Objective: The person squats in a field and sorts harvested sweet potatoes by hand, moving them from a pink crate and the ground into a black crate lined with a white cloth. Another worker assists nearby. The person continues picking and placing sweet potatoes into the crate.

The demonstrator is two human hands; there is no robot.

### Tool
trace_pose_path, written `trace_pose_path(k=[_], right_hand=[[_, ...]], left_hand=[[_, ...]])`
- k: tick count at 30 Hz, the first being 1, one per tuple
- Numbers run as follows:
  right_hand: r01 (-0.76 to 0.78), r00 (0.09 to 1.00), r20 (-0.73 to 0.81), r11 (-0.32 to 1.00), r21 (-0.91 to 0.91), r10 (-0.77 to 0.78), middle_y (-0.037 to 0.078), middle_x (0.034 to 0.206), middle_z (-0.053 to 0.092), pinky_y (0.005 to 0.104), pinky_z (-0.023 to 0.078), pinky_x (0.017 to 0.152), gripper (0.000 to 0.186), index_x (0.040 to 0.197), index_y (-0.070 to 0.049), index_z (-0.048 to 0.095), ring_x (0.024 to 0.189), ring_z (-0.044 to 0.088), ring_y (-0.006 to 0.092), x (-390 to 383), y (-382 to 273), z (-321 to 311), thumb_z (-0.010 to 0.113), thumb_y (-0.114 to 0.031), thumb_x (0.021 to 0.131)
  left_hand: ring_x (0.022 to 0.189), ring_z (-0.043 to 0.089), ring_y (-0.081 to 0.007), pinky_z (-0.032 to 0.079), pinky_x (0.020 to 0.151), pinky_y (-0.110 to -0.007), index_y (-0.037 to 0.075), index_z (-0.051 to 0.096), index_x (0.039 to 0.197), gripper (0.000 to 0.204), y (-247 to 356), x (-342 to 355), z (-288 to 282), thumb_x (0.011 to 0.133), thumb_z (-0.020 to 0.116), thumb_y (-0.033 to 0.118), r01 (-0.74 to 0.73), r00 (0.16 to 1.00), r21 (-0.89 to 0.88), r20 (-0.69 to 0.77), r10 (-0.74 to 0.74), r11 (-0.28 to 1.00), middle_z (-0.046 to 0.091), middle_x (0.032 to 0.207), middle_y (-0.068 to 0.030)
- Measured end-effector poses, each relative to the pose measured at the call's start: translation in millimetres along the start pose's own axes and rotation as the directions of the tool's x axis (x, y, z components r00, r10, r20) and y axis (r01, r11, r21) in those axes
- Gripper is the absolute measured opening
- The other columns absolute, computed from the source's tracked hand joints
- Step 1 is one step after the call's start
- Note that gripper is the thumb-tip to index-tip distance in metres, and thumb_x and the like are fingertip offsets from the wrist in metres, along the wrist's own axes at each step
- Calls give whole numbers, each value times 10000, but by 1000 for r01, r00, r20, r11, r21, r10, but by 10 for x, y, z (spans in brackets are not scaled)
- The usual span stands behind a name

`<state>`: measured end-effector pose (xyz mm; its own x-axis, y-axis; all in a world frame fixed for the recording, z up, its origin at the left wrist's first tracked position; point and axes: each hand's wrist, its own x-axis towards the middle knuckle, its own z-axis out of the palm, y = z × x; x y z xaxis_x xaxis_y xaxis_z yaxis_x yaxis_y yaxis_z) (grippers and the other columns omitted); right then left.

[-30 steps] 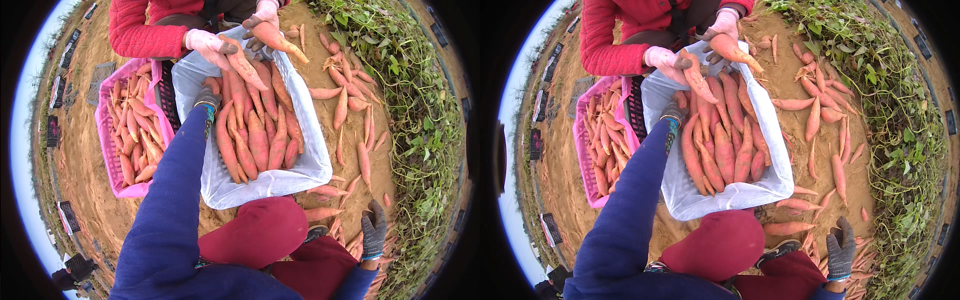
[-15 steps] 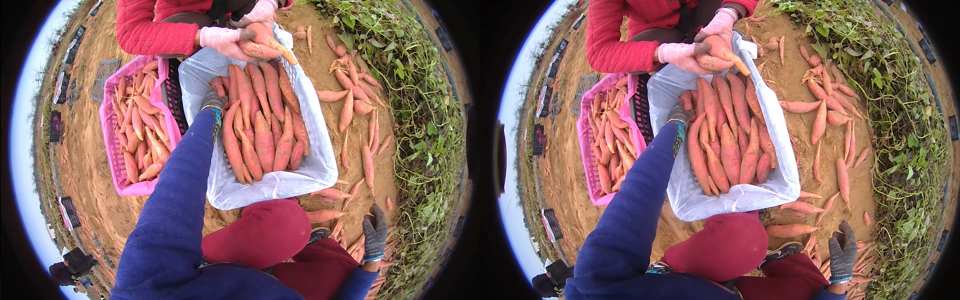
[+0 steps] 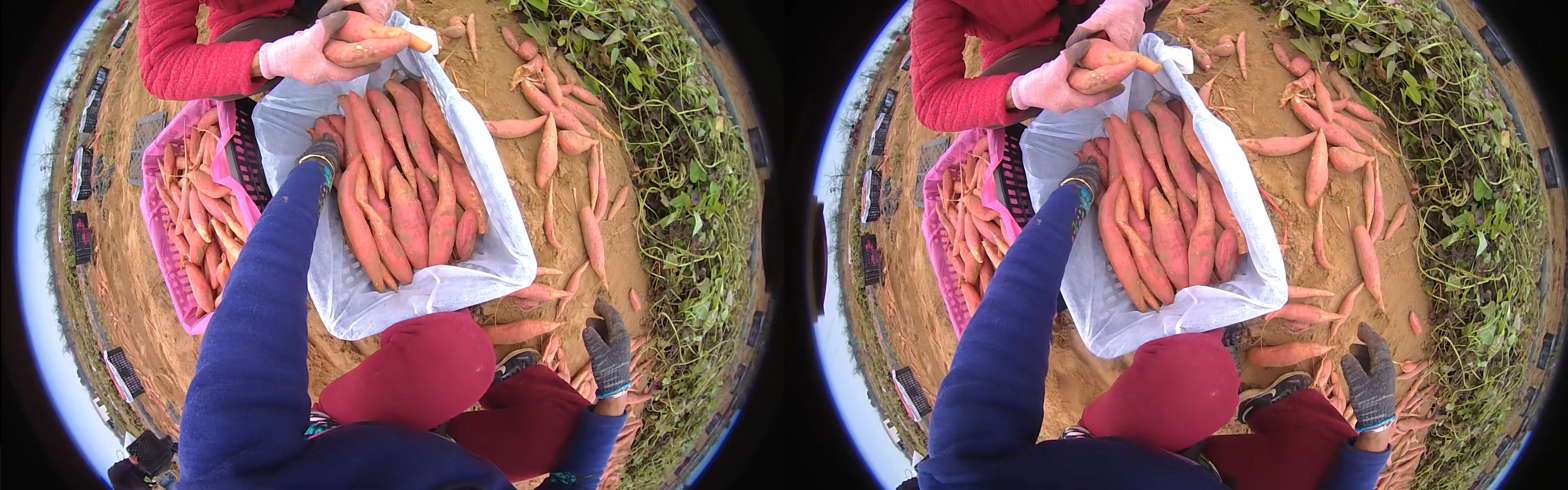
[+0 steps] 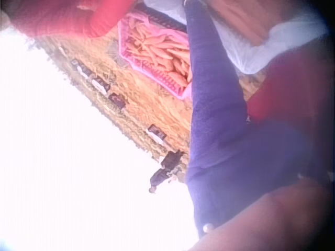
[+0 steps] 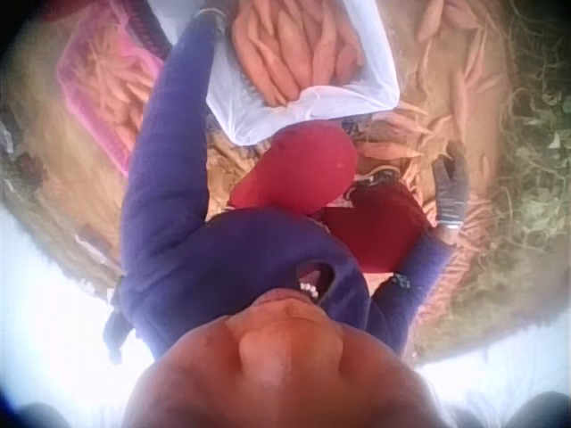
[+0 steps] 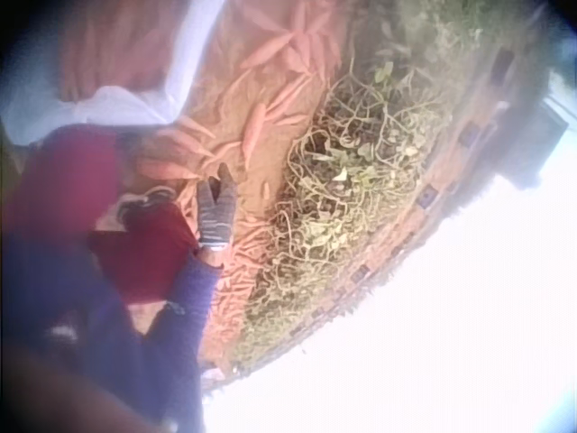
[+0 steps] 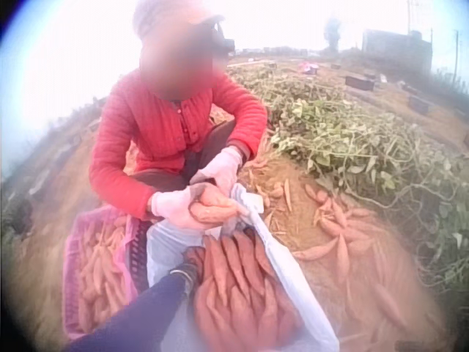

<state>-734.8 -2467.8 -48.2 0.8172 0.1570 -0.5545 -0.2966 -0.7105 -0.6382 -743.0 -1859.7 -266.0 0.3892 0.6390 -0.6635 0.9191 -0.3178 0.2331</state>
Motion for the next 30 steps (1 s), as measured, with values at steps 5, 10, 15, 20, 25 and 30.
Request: trace_pose_path(k=[5, 10, 15, 20, 25, 30], right_hand=[[159, 984, -97, 982, 102, -149, 53, 1178, 557, 269, 466, 846, 507, 1307, -31, 491, 922, 538, 141, -127, 33, -82, 619, -12, 817], [187, 981, -65, 982, 19, -185, 54, 1179, 557, 260, 473, 825, 489, 1290, -29, 509, 907, 540, 127, -211, 99, -81, 637, -40, 819], [250, 967, -58, 968, 22, -248, 77, 1133, 582, 276, 485, 814, 501, 1283, -33, 518, 901, 574, 140, -264, 209, -44, 666, -84, 807], [316, 929, -202, 949, 5, -309, 73, 1108, 595, 274, 485, 798, 484, 1263, -36, 539, 903, 586, 137, -462, 251, -270, 685, -104, 806], [379, 827, -508, 906, 186, -242, 71, 1176, 592, 267, 477, 844, 442, 1287, -3, 511, 993, 567, 136, -1015, 467, -847, 612, -81, 864], [360, 668, -579, 884, -299, -468, 66, 1058, 619, 280, 473, 814, 320, 1153, -3, 592, 910, 576, 145, -1094, 1531, -933, 594, -59, 838]], left_hand=[[1204, 491, -396, 414, 1002, -436, 113, 327, 1430, 678, -19, -679, -88, 850, 578, 358, -309, 929, 159, -162, 334, 937, 447, 1341, -283], [1165, 505, -440, 406, 996, -483, 110, 253, 1455, 676, -369, -1204, 356, 865, 554, 243, -392, 892, 211, -151, 426, 895, 418, 1328, -316], [1274, 417, -371, 302, 1068, -502, 116, 399, 1396, 505, -505, -1349, 586, 907, 464, 223, -110, 906, 590, -272, 325, 800, 400, 1379, -206], [1323, 378, -300, 300, 1082, -438, 95, 493, 1331, 470, -381, -1589, 802, 921, 466, 325, -307, 852, 837, 30, 523, 452, 374, 1451, -150], [1012, 620, -297, 465, 919, -385, 35, 619, 1130, 358, -458, -2191, 348, 874, 606, 284, -640, 757, 332, 116, 643, 693, 630, 1125, -174], [938, 584, -125, 474, 846, -252, -1, 598, 1169, 283, 11, -3298, 146, 902, 588, 92, -817, 557, -217, -59, 829, 534, 639, 1061, -60]])
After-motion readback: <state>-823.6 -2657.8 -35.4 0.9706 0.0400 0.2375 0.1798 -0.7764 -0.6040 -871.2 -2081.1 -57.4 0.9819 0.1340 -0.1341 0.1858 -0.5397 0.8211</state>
